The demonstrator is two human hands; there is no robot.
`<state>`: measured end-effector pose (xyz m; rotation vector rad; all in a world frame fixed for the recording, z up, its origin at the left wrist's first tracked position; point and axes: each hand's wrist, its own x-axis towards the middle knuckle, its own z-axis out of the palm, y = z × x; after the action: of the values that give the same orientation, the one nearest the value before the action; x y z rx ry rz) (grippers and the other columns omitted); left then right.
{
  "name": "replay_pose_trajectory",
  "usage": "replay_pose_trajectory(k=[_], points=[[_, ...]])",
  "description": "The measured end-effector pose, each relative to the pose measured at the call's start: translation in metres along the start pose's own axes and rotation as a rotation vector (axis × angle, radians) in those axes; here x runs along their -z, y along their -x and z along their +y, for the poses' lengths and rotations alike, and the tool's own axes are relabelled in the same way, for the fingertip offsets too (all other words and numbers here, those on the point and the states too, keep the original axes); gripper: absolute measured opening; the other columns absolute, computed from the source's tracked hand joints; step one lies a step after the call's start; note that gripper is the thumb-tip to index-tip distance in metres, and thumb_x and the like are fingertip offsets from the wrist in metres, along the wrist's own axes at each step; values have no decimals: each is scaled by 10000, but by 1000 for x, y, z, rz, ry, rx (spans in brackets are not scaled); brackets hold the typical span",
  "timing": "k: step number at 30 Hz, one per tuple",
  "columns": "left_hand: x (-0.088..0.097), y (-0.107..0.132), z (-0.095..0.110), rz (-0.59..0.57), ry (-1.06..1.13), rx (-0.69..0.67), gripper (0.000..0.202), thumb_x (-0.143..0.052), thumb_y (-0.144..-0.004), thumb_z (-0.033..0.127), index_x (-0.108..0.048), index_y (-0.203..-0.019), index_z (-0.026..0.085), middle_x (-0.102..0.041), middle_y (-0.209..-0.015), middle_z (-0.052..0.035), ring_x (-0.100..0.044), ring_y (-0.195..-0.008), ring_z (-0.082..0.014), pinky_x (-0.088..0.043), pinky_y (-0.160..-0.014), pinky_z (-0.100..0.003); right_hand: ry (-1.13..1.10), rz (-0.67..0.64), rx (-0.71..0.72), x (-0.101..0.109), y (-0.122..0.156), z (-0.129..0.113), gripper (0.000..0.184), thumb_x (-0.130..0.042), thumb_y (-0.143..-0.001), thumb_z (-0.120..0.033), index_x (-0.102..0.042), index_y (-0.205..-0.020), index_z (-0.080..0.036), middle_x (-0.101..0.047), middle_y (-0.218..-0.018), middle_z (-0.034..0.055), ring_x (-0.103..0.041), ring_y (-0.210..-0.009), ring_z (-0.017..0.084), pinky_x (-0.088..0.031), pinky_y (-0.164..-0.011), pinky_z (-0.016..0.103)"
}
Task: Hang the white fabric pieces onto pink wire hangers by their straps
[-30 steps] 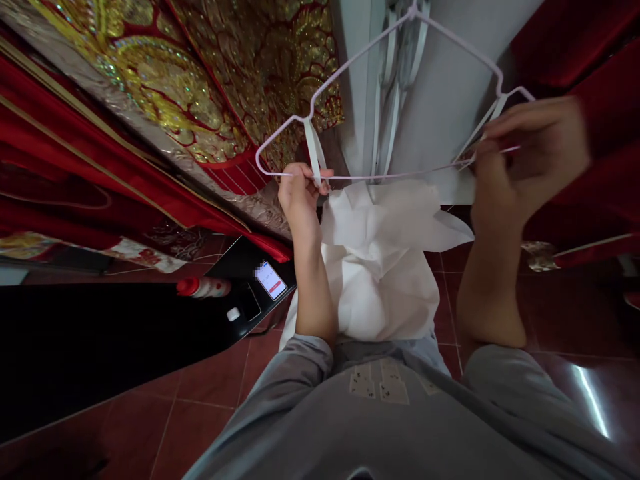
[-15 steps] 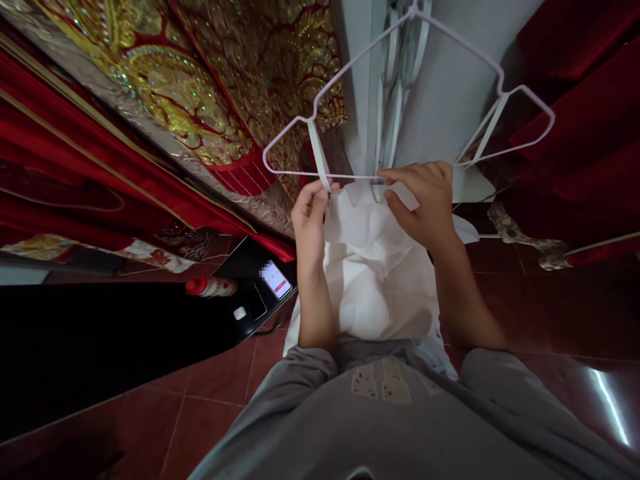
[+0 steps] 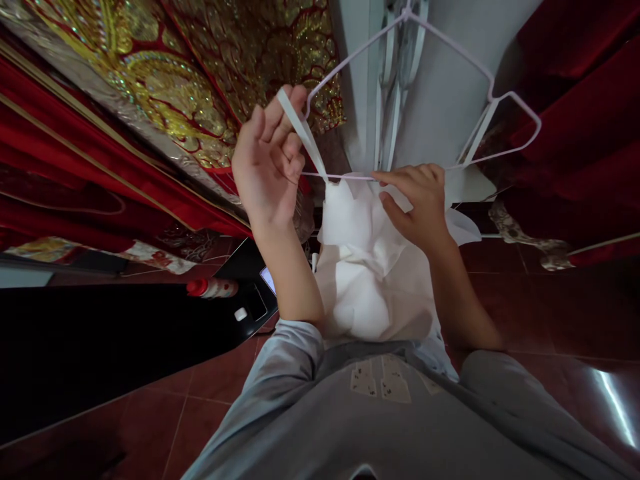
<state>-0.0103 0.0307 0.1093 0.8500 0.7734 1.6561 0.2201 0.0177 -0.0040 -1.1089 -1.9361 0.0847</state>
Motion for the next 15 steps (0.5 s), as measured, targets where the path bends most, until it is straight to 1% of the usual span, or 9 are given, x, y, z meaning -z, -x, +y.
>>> replay_pose_trajectory(k=[2, 3, 4, 5, 7, 8, 10, 12, 15], points=[[4, -2, -2, 60, -24, -61, 605, -343, -1231, 322, -847, -924, 185, -824, -1223, -92, -473, -577, -104, -296, -396, -261, 5, -7, 9, 1, 0, 2, 358, -496, -1100, -413, -764, -1327, -346, -793, -1137, 45, -672, -1064, 258, -456, -1147, 570], [8, -1, -4, 97, -49, -105, 549, -376, -1229, 292, -837, -955, 172, -827, -1156, -93, -477, -571, -95, -281, -403, -266, 4, -7, 6, 1, 0, 3, 359, -493, -1100, -414, -765, -1324, -346, -795, -1136, 46, -673, -1069, 259, -460, -1144, 570], [14, -1, -6, 137, -82, -147, 478, -419, -1224, 252, -822, -988, 152, -816, -1047, -84, -462, -557, -82, -262, -414, -268, 0, -3, 1, 2, 0, 3, 362, -489, -1102, -416, -767, -1322, -348, -797, -1133, 46, -675, -1073, 261, -461, -1143, 573], [21, -1, -8, 174, -123, -185, 399, -464, -1216, 211, -801, -1017, 138, -779, -926, -56, -430, -539, -69, -242, -429, -267, -5, 4, -4, 3, 0, 4, 364, -486, -1103, -421, -768, -1322, -351, -799, -1127, 46, -677, -1072, 263, -462, -1144, 578], [38, -4, -12, 232, -205, -219, 265, -538, -1198, 176, -750, -1040, 150, -628, -728, 18, -331, -518, -57, -204, -460, -253, -13, 19, -8, 4, 0, 5, 364, -486, -1105, -432, -770, -1321, -359, -800, -1107, 43, -681, -1059, 265, -463, -1147, 588], [47, -6, -15, 255, -226, -214, 244, -552, -1195, 197, -720, -1019, 172, -543, -674, 37, -290, -521, -63, -189, -470, -246, -15, 23, -9, 5, 0, 5, 361, -488, -1105, -436, -773, -1316, -362, -801, -1101, 41, -683, -1052, 264, -463, -1152, 592], [64, -9, -20, 284, -242, -178, 291, -548, -1196, 277, -658, -939, 195, -389, -619, 33, -245, -529, -85, -164, -476, -241, -14, 22, -8, 6, 0, 5, 355, -491, -1105, -439, -782, -1294, -362, -802, -1095, 38, -688, -1047, 263, -463, -1161, 595], [76, -11, -28, 312, -289, -201, 371, -542, -1185, 393, -603, -881, 189, -308, -630, 22, -243, -532, -84, -153, -485, -248, -8, 15, -9, 6, -1, 5, 352, -493, -1103, -434, -790, -1274, -355, -802, -1099, 38, -691, -1053, 262, -462, -1169, 597], [85, -6, -40, 329, -336, -219, 506, -577, -1128, 595, -535, -812, 201, -220, -632, 43, -190, -503, -80, -115, -482, -282, -5, 19, -3, 5, -2, 4, 332, -524, -1089, -425, -795, -1260, -340, -805, -1100, 36, -694, -1040, 260, -467, -1153, 591]])
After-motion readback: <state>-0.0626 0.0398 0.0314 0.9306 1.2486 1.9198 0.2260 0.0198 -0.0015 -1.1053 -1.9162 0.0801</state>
